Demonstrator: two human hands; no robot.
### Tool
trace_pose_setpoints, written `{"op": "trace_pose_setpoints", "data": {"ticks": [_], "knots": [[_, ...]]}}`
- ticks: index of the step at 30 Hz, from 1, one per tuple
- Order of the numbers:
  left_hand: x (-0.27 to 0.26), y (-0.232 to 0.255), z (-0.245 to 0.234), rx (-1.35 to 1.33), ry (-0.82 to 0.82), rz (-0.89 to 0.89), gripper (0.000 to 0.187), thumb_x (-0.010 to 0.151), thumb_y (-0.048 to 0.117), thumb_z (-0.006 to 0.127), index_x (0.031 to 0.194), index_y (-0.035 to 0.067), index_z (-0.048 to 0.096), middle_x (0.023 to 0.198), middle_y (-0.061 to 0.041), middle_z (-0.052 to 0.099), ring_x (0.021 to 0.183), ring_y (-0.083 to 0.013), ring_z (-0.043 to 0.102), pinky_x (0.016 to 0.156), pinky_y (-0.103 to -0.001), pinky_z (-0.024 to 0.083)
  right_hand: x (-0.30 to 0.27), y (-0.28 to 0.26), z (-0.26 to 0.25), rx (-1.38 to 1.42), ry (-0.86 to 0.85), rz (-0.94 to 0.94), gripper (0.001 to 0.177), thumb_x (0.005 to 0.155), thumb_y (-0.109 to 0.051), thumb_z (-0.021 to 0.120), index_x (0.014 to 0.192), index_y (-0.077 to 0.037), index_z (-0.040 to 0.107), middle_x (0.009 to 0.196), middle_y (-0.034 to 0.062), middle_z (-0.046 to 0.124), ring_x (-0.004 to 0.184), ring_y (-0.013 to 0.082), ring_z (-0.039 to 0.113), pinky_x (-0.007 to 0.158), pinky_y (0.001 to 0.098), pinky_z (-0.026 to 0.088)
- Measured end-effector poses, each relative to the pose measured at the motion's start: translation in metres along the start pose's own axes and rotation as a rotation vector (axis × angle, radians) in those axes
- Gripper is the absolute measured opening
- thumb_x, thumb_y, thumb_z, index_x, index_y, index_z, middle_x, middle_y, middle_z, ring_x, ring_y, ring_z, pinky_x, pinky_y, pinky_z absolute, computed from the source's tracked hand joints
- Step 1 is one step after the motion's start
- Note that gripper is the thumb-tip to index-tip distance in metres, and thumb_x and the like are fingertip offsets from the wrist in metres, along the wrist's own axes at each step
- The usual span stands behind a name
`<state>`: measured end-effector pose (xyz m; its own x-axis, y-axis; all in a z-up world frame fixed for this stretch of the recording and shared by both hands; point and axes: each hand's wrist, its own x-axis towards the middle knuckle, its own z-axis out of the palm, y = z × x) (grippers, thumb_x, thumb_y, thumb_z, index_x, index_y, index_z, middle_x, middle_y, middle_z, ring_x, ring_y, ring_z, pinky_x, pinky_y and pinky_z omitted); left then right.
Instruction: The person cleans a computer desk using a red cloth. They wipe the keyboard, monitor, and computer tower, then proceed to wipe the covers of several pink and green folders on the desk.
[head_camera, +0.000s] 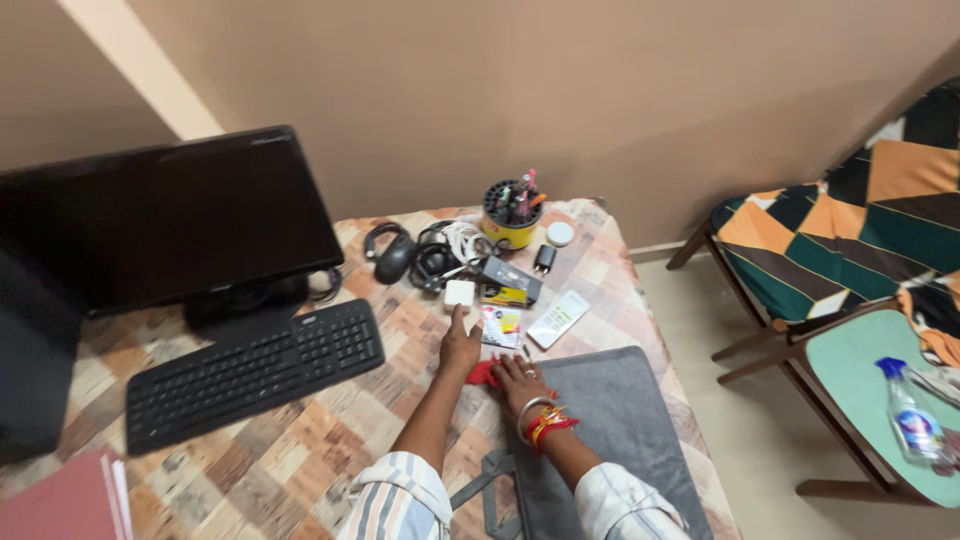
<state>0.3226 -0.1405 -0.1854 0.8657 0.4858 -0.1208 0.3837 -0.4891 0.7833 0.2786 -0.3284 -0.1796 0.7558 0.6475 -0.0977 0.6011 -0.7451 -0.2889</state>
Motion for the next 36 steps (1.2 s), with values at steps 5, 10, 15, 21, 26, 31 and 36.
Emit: {"op": "trace_pose_setpoints", "data": {"ticks": [5,10,15,21,26,31,36], "knots": [[-0.034,-0.034,-0.044,-0.052,0.063,0.013,0.071,0.092,0.034,0.064,0.155,0.014,0.039,0.141,-0.024,0.059,0.128,-0.0421,0.058,0.106,-0.046,0.048,0.004,-0.007,0.000,-0.134,-0.035,0.032,0.067,0.086,-0.009,0.062,0.149,-0.018,0.044,0.162,0.0089,0.033,0.150,0.0332,0.029,0.121,0.0471,0.024],[-0.076,-0.067,-0.099,0.011,0.097,-0.043,0.066,0.093,0.034,0.062,0.152,0.014,0.043,0.146,-0.021,0.056,0.129,-0.0407,0.057,0.107,-0.046,0.046,-0.007,-0.048,0.007,0.097,0.074,-0.047,0.054,0.087,-0.007,0.063,0.140,-0.014,0.052,0.155,0.0087,0.044,0.143,0.0341,0.041,0.118,0.0443,0.033],[-0.120,-0.087,-0.161,0.065,0.040,-0.265,0.064,0.095,0.040,0.061,0.153,0.022,0.044,0.147,-0.015,0.056,0.133,-0.0372,0.056,0.110,-0.045,0.045,0.005,-0.107,0.036,0.288,0.135,-0.182,0.060,0.083,-0.001,0.061,0.142,-0.013,0.055,0.152,0.0149,0.051,0.135,0.0379,0.053,0.113,0.0442,0.044],[-0.166,-0.135,-0.224,0.050,0.114,-0.333,0.063,0.095,0.039,0.061,0.153,0.023,0.043,0.147,-0.015,0.057,0.133,-0.0365,0.056,0.110,-0.044,0.046,-0.002,-0.163,0.054,0.489,0.043,-0.374,0.066,0.085,-0.018,0.075,0.145,-0.012,0.048,0.149,0.0167,0.051,0.134,0.0422,0.051,0.113,0.0467,0.043],[-0.195,-0.196,-0.264,0.097,0.135,-0.364,0.065,0.094,0.037,0.062,0.154,0.023,0.042,0.148,-0.015,0.056,0.134,-0.0354,0.055,0.110,-0.044,0.046,0.009,-0.185,0.043,0.195,0.013,-0.004,0.081,0.079,-0.028,0.075,0.151,-0.027,0.038,0.164,0.0182,0.021,0.140,0.0412,0.041,0.112,0.0503,0.041],[-0.216,-0.251,-0.311,0.098,0.185,-0.343,0.064,0.094,0.035,0.064,0.153,0.020,0.043,0.150,-0.015,0.052,0.136,-0.0354,0.051,0.111,-0.042,0.043,0.002,-0.202,0.036,-0.060,-0.027,0.059,0.070,0.087,-0.037,0.068,0.150,-0.026,0.039,0.166,0.0117,0.022,0.152,0.0389,0.025,0.118,0.0555,0.028],[-0.220,-0.282,-0.344,0.126,0.191,-0.278,0.064,0.092,0.032,0.066,0.151,0.017,0.046,0.149,-0.016,0.055,0.135,-0.0358,0.053,0.112,-0.041,0.045,-0.013,-0.245,0.055,0.057,0.156,-0.133,0.070,0.088,-0.038,0.063,0.148,-0.009,0.042,0.163,0.0164,0.034,0.151,0.0388,0.030,0.121,0.0488,0.029]]}}
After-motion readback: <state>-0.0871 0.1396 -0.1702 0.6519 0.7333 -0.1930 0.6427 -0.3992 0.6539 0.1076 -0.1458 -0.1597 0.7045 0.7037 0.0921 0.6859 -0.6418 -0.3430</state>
